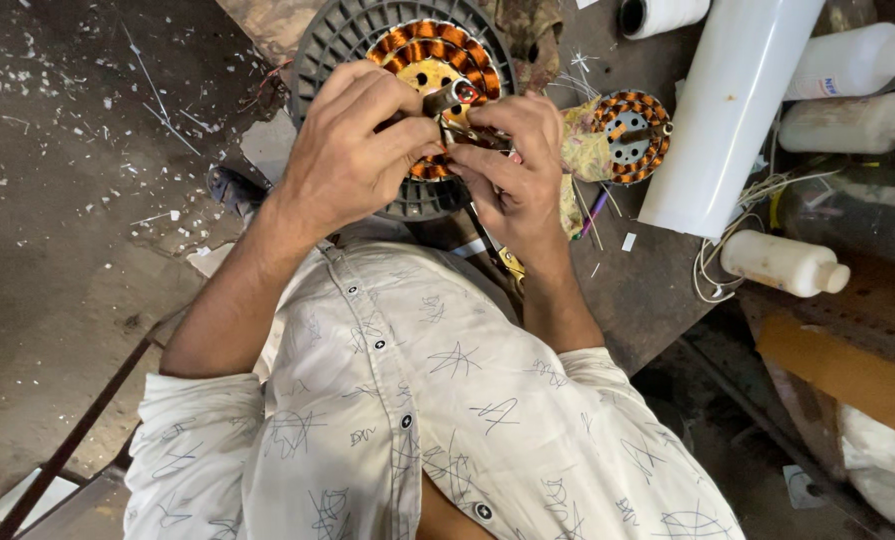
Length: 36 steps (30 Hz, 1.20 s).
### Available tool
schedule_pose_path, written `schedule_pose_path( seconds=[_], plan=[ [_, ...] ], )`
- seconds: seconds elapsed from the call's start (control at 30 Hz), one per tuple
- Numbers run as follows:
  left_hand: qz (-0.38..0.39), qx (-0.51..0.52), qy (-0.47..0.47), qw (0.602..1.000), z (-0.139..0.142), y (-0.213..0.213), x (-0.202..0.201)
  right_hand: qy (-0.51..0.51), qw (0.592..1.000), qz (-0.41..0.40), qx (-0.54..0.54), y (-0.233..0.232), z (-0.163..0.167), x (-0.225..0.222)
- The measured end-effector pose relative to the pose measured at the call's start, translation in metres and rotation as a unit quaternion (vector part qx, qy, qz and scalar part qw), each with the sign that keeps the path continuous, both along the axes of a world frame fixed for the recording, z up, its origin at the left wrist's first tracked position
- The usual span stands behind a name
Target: The person is repairing an electrical motor stator by hand. They use a cloth to wipe the copper windings, then use scissors to cut and apply white insulating tape to the wire ends.
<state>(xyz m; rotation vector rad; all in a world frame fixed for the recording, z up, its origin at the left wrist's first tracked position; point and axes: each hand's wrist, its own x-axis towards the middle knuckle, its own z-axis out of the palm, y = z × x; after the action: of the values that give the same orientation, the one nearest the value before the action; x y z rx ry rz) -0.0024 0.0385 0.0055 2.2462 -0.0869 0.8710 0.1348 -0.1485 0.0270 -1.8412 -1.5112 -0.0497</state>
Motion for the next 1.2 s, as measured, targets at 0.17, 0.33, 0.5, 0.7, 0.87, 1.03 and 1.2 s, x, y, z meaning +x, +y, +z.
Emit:
schedule_pose_path(
  seconds=[0.17,0.33,0.5,0.7,0.87,1.03,1.2],
  plan=[
    [0.011,0.000,-0.014,1.000,-0.008,-0.002,0.001,0.036,0.997,0.066,-0.031,0.006,0.008,0.015],
    [0.028,0.003,-0.020,0.999,-0.011,-0.004,0.002,0.150,0.986,0.070,-0.022,0.013,-0.001,0.020],
    [0.027,0.004,-0.025,0.999,-0.010,-0.005,0.003,0.173,0.985,0.015,0.008,0.017,-0.009,0.009],
    [0.034,0.010,0.007,0.999,-0.002,-0.008,0.004,-0.076,0.997,-0.010,-0.033,0.004,-0.001,0.004],
    [-0.003,-0.069,0.018,0.997,0.000,-0.009,0.005,0.114,0.993,0.008,-0.005,0.000,-0.011,0.011],
    [-0.051,-0.100,0.052,0.992,0.005,-0.005,0.004,0.231,0.971,0.019,0.060,0.001,-0.034,0.015],
    [-0.038,0.113,0.045,0.992,0.012,-0.008,-0.004,0.198,0.978,0.035,0.044,-0.005,-0.037,0.017]
  ],
)
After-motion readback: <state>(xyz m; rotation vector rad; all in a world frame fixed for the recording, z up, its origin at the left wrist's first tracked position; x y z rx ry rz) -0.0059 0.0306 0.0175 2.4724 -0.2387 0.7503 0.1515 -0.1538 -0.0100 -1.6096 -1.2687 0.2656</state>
